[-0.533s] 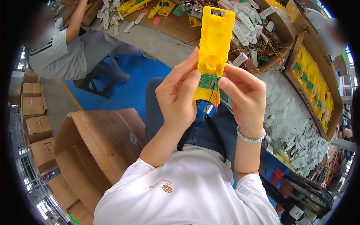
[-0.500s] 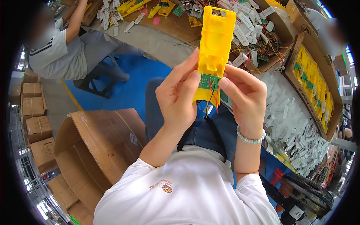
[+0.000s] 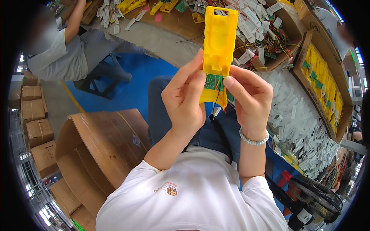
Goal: Assembling PCB boards and wiring into yellow plastic housings and attaching white covers on a factory assembly line.
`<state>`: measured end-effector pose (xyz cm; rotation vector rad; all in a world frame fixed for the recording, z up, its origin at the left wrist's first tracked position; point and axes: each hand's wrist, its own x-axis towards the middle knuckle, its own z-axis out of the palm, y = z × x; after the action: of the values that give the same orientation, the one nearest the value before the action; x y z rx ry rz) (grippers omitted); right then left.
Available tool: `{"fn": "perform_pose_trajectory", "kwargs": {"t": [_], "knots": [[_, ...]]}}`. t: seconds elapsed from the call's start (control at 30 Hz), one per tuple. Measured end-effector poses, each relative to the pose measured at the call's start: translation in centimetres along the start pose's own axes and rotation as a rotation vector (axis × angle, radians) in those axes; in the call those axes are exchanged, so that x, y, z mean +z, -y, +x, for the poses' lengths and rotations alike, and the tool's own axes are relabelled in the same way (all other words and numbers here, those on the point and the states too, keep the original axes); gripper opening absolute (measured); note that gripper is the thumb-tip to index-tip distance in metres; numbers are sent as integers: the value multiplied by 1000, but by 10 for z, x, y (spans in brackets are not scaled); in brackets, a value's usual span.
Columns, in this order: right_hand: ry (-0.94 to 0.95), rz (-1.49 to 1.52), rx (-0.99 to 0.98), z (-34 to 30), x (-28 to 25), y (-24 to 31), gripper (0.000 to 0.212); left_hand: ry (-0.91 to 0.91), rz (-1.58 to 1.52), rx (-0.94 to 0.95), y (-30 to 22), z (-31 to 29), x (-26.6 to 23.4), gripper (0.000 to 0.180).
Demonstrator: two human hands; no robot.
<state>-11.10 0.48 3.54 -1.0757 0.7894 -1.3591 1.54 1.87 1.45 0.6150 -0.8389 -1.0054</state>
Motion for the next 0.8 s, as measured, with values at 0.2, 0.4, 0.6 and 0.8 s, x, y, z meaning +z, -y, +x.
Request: {"fn": "perform_pose_trajectory", "kwargs": {"t": [0.2, 0.4, 0.6, 0.8], "knots": [[10, 10, -5, 0, -3, 0, 25, 14, -50, -33, -1, -3, 1, 37], [-18, 21, -14, 3, -3, 2, 28, 56, -148, -125, -8, 6, 4, 41], [-13, 11, 14, 0, -5, 4, 30, 73, -92, -134, -8, 7, 3, 47], [2, -48, -16, -2, -4, 7, 35, 79, -40, -107, -6, 5, 3, 46]]}}
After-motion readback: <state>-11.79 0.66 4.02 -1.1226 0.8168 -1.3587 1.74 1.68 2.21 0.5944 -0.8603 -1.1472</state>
